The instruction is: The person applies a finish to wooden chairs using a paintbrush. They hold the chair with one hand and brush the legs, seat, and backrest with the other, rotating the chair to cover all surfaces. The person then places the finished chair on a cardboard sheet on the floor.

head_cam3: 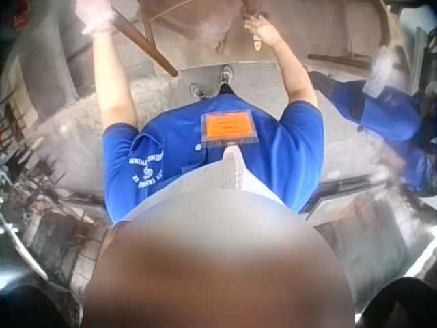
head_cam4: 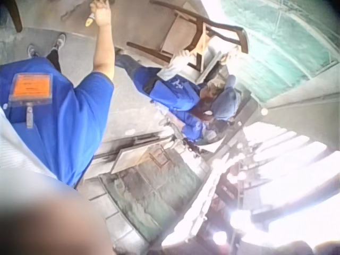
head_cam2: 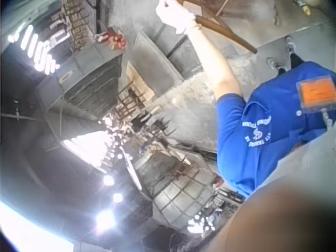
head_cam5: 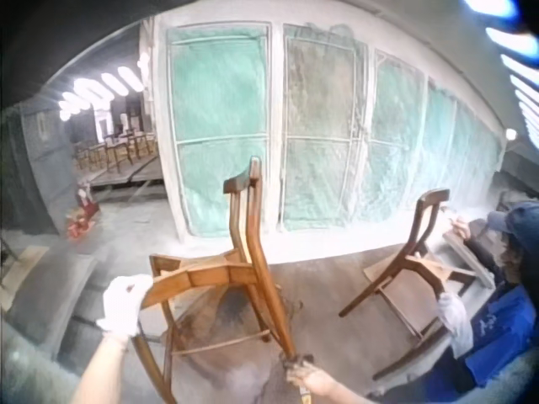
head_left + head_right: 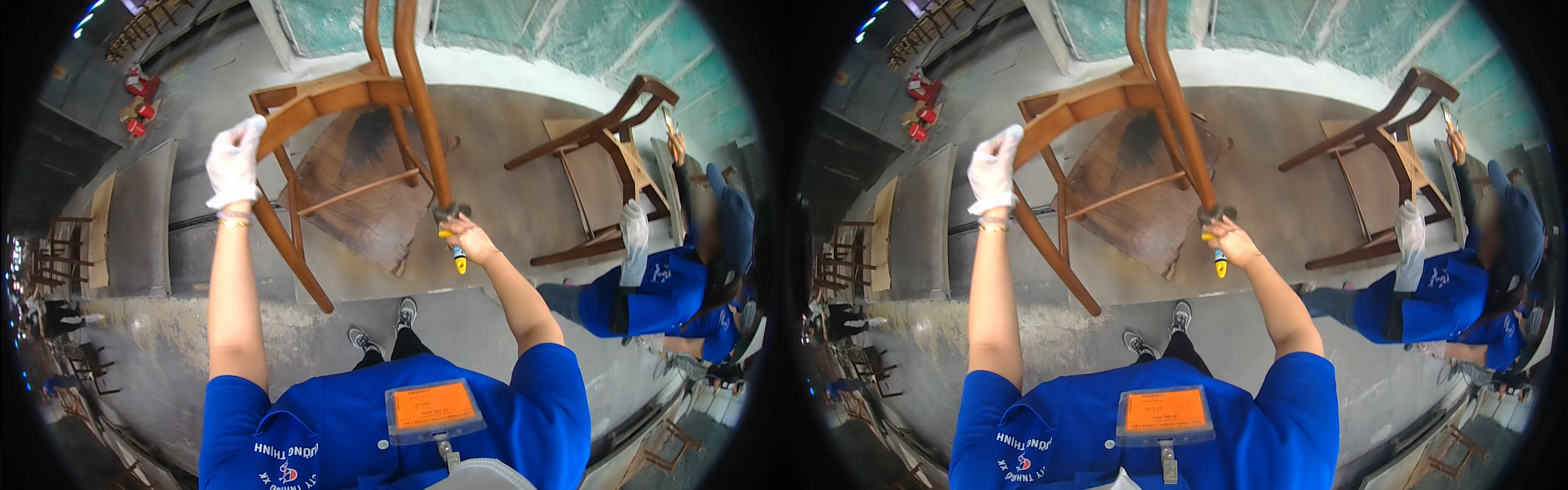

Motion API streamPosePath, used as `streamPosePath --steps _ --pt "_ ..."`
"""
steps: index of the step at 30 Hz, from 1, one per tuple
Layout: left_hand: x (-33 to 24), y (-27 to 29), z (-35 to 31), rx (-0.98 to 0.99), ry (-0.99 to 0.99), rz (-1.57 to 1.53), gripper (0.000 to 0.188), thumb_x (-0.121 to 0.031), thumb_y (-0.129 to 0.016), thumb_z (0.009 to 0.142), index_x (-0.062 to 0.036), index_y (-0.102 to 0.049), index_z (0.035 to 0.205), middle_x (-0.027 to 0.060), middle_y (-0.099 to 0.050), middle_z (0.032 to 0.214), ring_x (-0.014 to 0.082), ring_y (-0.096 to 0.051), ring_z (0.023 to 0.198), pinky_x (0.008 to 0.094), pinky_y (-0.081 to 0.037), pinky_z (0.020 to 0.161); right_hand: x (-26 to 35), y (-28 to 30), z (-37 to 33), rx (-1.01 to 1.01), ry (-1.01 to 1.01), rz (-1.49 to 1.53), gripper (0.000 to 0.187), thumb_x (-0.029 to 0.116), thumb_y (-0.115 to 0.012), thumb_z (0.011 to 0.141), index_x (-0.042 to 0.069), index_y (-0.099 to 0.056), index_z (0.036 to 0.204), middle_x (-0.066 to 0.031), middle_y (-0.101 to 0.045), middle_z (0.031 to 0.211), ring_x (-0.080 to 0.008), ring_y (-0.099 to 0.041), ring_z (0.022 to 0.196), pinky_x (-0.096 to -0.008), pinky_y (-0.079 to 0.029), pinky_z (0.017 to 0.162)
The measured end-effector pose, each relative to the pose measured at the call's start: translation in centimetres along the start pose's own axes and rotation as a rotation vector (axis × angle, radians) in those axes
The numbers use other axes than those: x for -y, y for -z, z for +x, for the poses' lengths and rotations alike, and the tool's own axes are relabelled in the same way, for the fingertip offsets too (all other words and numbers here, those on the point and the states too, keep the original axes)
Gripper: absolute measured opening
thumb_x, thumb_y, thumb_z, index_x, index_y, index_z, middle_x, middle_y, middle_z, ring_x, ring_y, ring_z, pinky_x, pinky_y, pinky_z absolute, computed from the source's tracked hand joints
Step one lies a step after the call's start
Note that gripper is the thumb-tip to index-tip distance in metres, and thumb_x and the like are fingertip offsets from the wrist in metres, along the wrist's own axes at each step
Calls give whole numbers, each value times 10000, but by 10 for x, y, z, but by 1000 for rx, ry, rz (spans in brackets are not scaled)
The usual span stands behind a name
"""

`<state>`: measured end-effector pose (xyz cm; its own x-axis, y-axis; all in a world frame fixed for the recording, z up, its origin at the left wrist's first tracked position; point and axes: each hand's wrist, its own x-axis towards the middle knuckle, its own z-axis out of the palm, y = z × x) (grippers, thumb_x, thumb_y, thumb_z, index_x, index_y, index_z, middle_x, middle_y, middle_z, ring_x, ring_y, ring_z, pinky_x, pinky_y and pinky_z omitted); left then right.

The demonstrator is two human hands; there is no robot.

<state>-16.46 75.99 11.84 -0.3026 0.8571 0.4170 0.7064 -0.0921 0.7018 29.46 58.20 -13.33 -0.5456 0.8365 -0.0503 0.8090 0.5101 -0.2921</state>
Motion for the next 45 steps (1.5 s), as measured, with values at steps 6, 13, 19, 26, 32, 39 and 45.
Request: streamPosePath --steps 6,13,19,26,32,39,45 --pt "15 -25 51 -20 -3 56 510 -529 -828 902 -34 -820 1020 87 -790 927 167 -704 864 320 -534 839 27 3 31 -684 -678 1167 74 42 -780 929 91 -773 984 -126 -712 1374 -166 -645 1271 -362 -493 1080" --pt "19 -31 80 15 -49 151 578 -542 -767 947 31 -749 872 59 -559 648 122 -468 654 339 -432 649 28 -31 91 -1415 -610 1763 102 48 -784 944 131 -727 957 2 -730 1132 -114 -636 915 -250 -484 731" --pt "19 -34 76 -16 -79 33 513 -478 -808 943 11 -744 800 -45 -539 655 99 -414 656 332 -361 607 30 -88 45 -1361 -1811 1179 150 189 -787 906 91 -764 794 -116 -807 934 -220 -756 844 -374 -604 817" --pt "20 -23 62 -33 -41 237 603 -618 -752 933 -18 -809 964 114 -731 805 186 -636 757 366 -507 758 9 58 187 -1474 -395 1837 106 28 -763 946 108 -710 990 -8 -684 981 -117 -665 871 -238 -509 653" --pt "16 -19 33 -64 -26 99 578 -568 -806 916 6 -810 982 107 -768 839 154 -665 790 345 -533 788 29 -52 44 -1537 -1106 1961 199 -47 -725 941 79 -668 1085 -106 -729 1129 -247 -753 1003 -392 -670 853" --pt "9 -8 0 -58 -3 24 406 -416 -819 951 -13 -789 979 110 -764 898 185 -683 826 342 -541 812 22 53 157 -1622 -994 1446 81 -17 -787 908 40 -736 937 -74 -741 1024 -194 -697 998 -357 -538 978" --pt "-4 14 10 227 -168 211 671 -644 -496 1050 -47 -799 1089 223 -756 990 399 -708 952 429 -526 862 64 167 218 -1305 77 736 75 -48 -747 907 25 -751 894 -173 -738 1292 -258 -709 1189 -382 -539 1030"
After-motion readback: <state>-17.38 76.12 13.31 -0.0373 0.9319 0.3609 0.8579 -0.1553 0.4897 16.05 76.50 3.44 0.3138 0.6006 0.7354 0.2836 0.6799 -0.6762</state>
